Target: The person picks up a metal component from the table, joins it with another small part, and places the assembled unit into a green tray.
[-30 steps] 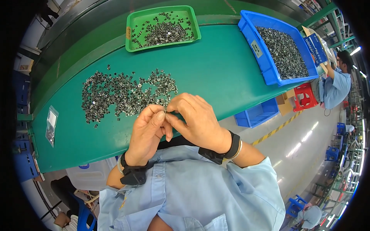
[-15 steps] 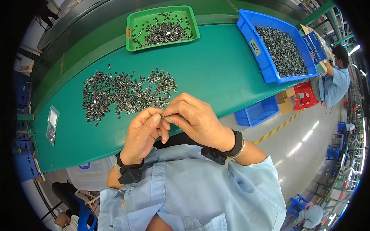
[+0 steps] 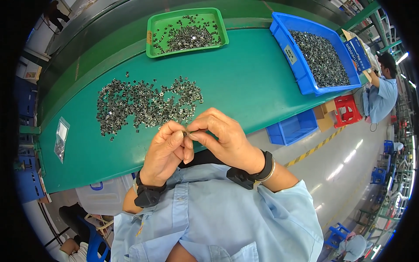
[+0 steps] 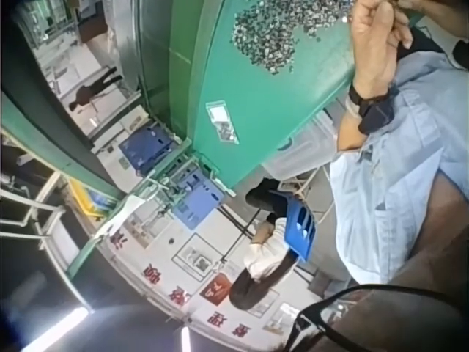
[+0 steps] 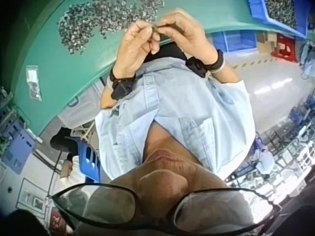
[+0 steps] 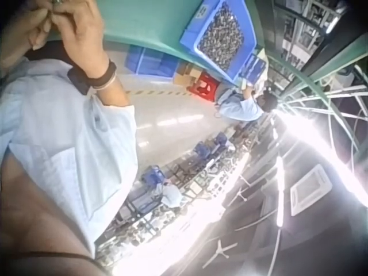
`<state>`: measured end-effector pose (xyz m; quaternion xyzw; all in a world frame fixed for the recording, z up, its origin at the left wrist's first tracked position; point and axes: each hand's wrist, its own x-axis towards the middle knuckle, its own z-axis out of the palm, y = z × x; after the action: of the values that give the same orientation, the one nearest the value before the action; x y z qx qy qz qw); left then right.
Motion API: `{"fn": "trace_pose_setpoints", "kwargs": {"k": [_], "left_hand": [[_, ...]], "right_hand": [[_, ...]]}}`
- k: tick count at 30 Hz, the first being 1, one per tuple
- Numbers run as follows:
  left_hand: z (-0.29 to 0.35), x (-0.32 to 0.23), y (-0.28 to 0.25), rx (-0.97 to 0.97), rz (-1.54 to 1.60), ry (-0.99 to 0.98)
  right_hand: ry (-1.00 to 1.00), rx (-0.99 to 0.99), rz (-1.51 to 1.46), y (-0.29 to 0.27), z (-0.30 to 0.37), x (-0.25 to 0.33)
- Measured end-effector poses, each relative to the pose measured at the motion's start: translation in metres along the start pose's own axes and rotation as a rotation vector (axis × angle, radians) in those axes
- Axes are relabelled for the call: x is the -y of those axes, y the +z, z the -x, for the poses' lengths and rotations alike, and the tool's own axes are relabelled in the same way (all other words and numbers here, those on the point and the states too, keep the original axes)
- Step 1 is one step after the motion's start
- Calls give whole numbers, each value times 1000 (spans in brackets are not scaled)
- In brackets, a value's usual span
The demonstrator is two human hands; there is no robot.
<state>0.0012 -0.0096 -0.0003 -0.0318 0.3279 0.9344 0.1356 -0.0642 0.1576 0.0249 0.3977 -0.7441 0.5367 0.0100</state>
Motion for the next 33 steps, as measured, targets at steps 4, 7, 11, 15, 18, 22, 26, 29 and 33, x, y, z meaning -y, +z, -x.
{"fn": "trace_pose_setpoints", "kwargs": {"k": [4,7,11,15,18,22,26,29,33], "left_hand": [[0,3,-1,36,103,-24],[1,5,1,62,155,-38],[2,7,4,31,125,-32],[1,8,3,-10,28,-7],[2,6,7,-41,-59,16],[3,3,14,-88,-123,38],[2,6,9,-39,-34,10],[0,10,1,22,58,-21],[-1,12,-3,83,156,-59]], "right_hand": [[22,-7,-49,0,5,1],[11,-7,-47,0,5,3],[-37,-12,26,2,6,3],[-83,-46,145,6,9,-1],[-104,-81,208,8,12,-4],[-119,-75,182,8,12,-6],[-73,-112,49,9,10,-4],[-51,-105,-12,10,12,-6],[-58,-66,-40,9,12,-6]]}}
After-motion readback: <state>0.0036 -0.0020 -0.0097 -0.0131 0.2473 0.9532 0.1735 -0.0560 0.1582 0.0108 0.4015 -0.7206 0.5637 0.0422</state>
